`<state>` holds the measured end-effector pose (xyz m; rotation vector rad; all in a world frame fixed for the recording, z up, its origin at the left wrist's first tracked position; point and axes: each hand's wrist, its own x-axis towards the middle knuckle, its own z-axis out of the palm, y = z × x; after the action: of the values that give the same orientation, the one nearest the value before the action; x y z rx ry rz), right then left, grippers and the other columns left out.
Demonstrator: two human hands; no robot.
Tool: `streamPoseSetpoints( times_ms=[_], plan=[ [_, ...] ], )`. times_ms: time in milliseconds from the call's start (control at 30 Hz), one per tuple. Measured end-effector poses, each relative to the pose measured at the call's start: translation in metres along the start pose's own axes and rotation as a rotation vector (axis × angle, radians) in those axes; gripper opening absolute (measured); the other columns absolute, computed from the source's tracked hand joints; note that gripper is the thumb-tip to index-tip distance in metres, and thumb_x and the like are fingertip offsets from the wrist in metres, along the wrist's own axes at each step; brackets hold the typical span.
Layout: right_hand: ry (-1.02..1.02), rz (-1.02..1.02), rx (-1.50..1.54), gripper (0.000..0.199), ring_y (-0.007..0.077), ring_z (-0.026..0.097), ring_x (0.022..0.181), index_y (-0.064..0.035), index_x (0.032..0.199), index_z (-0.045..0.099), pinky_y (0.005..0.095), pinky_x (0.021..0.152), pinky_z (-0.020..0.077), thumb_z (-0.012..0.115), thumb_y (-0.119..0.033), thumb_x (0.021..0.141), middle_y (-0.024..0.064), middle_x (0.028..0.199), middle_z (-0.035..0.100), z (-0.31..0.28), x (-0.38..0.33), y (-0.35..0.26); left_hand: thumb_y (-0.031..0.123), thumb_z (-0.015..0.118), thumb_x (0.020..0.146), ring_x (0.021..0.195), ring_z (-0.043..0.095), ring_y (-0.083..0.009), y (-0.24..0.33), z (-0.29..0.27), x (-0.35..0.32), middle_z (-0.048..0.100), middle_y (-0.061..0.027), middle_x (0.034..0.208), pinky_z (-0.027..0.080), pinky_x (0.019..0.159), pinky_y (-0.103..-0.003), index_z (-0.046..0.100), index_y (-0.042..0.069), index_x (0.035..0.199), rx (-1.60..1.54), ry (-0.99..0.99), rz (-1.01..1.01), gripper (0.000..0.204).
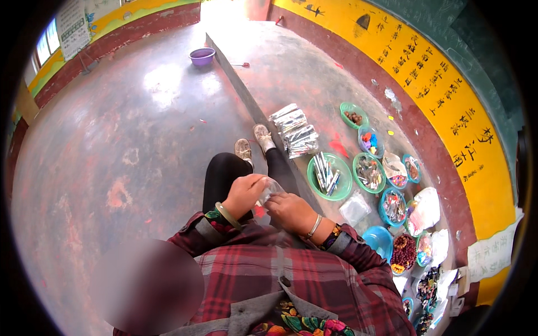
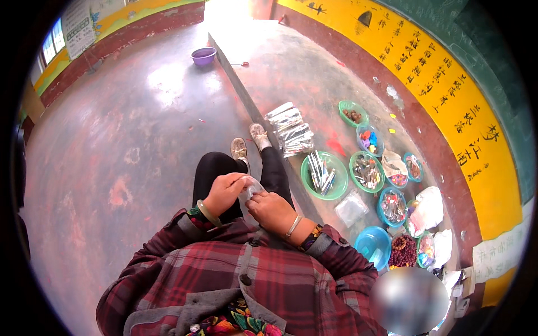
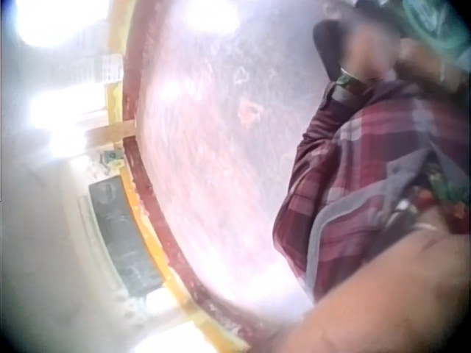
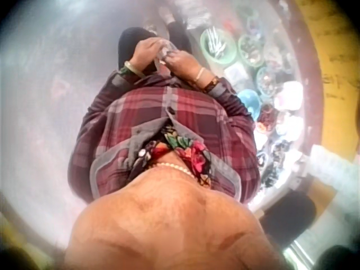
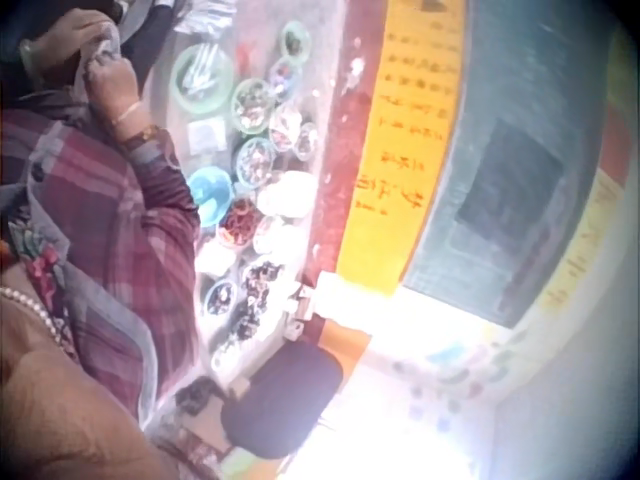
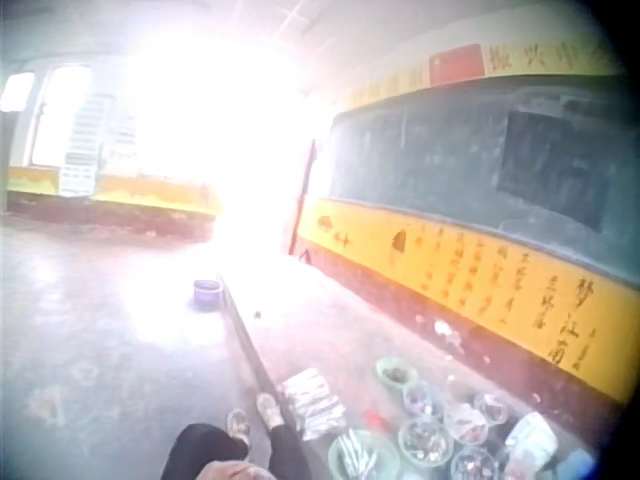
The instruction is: The person sits on the floor and packs markers into small clear plastic bags. They pick up markers from a green bowl, insert them into the bags, and place the filled bags on the floor. The person handles the markers and bags by hand throughout the process.
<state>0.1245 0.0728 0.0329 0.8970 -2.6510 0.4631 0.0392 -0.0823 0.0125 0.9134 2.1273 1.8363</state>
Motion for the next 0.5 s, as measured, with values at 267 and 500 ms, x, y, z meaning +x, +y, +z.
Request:
streamPoseSetpoints(
  times_ms=[267,500],
  plan=[
    [0.411,0.353,0.028,0.019,0.0299,0.059,0.091,-0.0046,0.093,0.063,0.0358,0.078,0.0482,0.058,-0.004,0.074,0.0129,0.096,0.063,-0.034,-0.053,0.056,0.013,0.052,0.089,0.074,0.053,-0.0068,-0.002,-0.013,0.02,0.062,-0.0014,0.081,0.044,0.068,-0.021,0.062,-0.004,0.099,-0.155,0.032,-0.14,0.023],
    [0.393,1.167,0.054,0.02,0.0303,0.062,0.079,-0.0066,0.087,0.067,0.0357,0.071,0.048,0.055,-0.018,0.075,0.0133,0.084,0.065,-0.003,-0.154,0.213,0.014,0.051,0.09,0.076,0.054,-0.0075,0.004,-0.005,0.074,0.062,-0.0022,0.084,0.044,0.07,-0.022,0.061,-0.006,0.099,-0.085,-0.018,-0.141,0.024]
  ],
)
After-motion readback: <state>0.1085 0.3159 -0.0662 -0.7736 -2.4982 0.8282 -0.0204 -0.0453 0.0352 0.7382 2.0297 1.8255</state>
